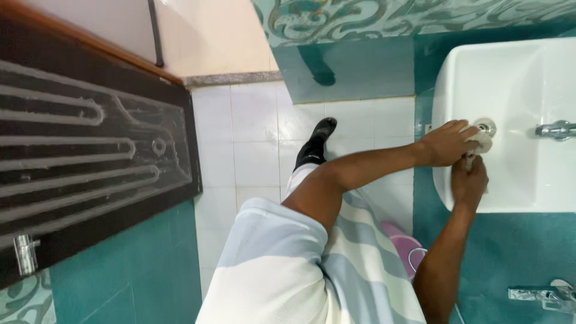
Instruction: The person cleans the surface and fixtures of a bathroom sink using a cloth.
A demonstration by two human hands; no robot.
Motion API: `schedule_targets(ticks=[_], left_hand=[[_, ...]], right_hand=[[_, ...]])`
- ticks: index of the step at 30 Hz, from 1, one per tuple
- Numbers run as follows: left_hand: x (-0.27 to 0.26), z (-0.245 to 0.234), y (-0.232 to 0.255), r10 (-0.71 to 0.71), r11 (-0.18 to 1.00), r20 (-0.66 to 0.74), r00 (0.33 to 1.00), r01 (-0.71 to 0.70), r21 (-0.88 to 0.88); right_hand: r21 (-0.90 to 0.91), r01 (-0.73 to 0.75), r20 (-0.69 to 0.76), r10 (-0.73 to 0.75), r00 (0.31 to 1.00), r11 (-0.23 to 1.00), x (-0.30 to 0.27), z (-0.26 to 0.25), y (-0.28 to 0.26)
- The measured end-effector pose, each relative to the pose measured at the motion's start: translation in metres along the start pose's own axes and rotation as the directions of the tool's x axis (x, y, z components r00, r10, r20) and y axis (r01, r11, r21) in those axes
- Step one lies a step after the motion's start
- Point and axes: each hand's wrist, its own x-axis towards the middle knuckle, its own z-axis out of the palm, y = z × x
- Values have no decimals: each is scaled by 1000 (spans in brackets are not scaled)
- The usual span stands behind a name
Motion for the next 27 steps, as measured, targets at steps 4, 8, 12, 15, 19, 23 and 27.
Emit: schedule_targets(ticks=[4,8,12,15,19,23,27], left_hand=[[-10,3,9,-28,999,-69,997,26,-23],[-20,-4,18,-36,999,-50,998,36,9],[-42,-13,34,-19,997,-5,1000,18,-75],[-58,-13,42,24,993,14,1000,-22,-117],[-69,-4,43,135,973,-24,991,-137,-188],[-69,8,39,203,973,34,978,-198,-117],[-73,19,35,210,965,98,973,-190,-180]], right_hand=[[48,122,-86,-117,989,991,-9,3,-1],[66,95,-63,-91,994,993,-16,-5,-8],[-47,29,-2,-29,1000,999,-38,-26,-3],[-182,138,-43,-148,988,974,-51,-29,22],[-343,182,-40,-208,977,921,-67,-29,53],[-417,269,-53,-319,946,868,-85,-29,58],[-232,302,-132,-337,932,925,-94,-25,60]])
